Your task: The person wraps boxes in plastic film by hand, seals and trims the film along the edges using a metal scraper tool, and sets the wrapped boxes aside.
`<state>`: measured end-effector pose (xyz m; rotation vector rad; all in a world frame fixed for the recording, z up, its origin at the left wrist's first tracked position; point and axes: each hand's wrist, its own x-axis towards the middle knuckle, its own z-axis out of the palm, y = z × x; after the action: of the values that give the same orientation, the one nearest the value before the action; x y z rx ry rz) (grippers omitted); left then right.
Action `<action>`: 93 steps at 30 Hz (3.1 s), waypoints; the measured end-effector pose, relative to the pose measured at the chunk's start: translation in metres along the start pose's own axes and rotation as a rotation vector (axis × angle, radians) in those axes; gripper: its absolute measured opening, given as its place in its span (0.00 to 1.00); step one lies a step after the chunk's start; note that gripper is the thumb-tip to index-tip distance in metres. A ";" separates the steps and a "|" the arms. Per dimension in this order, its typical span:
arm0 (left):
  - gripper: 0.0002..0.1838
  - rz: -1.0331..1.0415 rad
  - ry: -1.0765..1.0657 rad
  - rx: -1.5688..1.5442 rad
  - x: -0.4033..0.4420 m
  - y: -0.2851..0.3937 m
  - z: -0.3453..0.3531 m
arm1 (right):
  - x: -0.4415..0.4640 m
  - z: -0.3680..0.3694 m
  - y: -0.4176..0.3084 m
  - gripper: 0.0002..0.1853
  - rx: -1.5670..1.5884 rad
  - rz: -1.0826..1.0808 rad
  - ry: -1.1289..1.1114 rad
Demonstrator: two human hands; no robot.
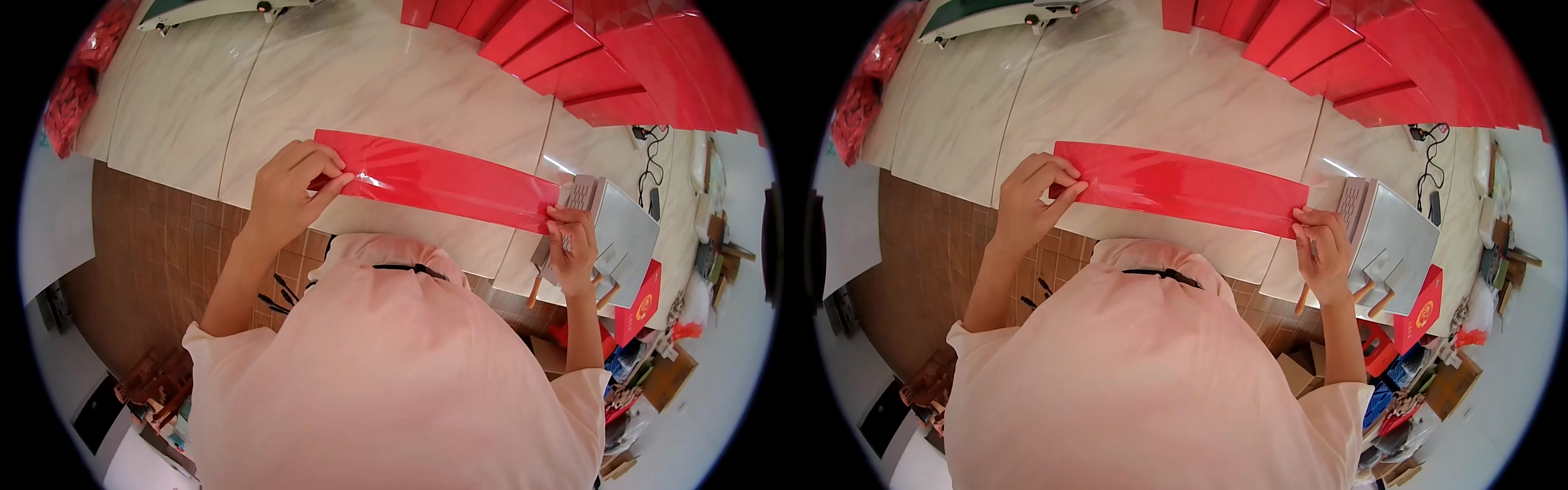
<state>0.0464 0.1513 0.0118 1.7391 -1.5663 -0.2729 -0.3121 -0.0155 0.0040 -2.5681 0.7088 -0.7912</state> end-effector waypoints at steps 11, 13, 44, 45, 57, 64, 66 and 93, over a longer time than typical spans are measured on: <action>0.07 -0.105 -0.071 -0.068 -0.001 0.004 -0.001 | 0.001 0.007 -0.003 0.13 -0.054 -0.032 0.061; 0.07 -0.109 -0.073 -0.096 -0.001 0.005 -0.001 | -0.001 0.006 -0.004 0.14 -0.039 -0.027 0.069; 0.11 0.171 0.088 0.151 -0.017 -0.019 0.015 | 0.049 0.063 -0.059 0.14 0.082 0.019 -0.062; 0.11 0.184 0.090 0.163 -0.016 -0.019 0.014 | 0.047 0.059 -0.055 0.14 0.075 0.029 -0.053; 0.25 0.446 -0.324 0.303 0.033 0.043 0.028 | 0.039 0.062 -0.045 0.10 0.072 -0.133 -0.051; 0.12 0.534 -0.174 0.208 0.025 0.037 0.054 | 0.030 0.056 -0.037 0.12 0.081 -0.136 -0.001; 0.10 0.523 -0.139 0.207 0.024 0.040 0.053 | 0.024 0.046 -0.030 0.12 0.072 -0.140 0.005; 0.08 0.207 -0.122 0.032 0.028 0.045 0.058 | -0.006 0.013 0.005 0.12 0.326 0.191 0.064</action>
<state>-0.0170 0.1053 0.0100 1.5933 -1.8324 -0.2558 -0.3101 -0.0138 -0.0106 -2.1585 0.7610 -0.8514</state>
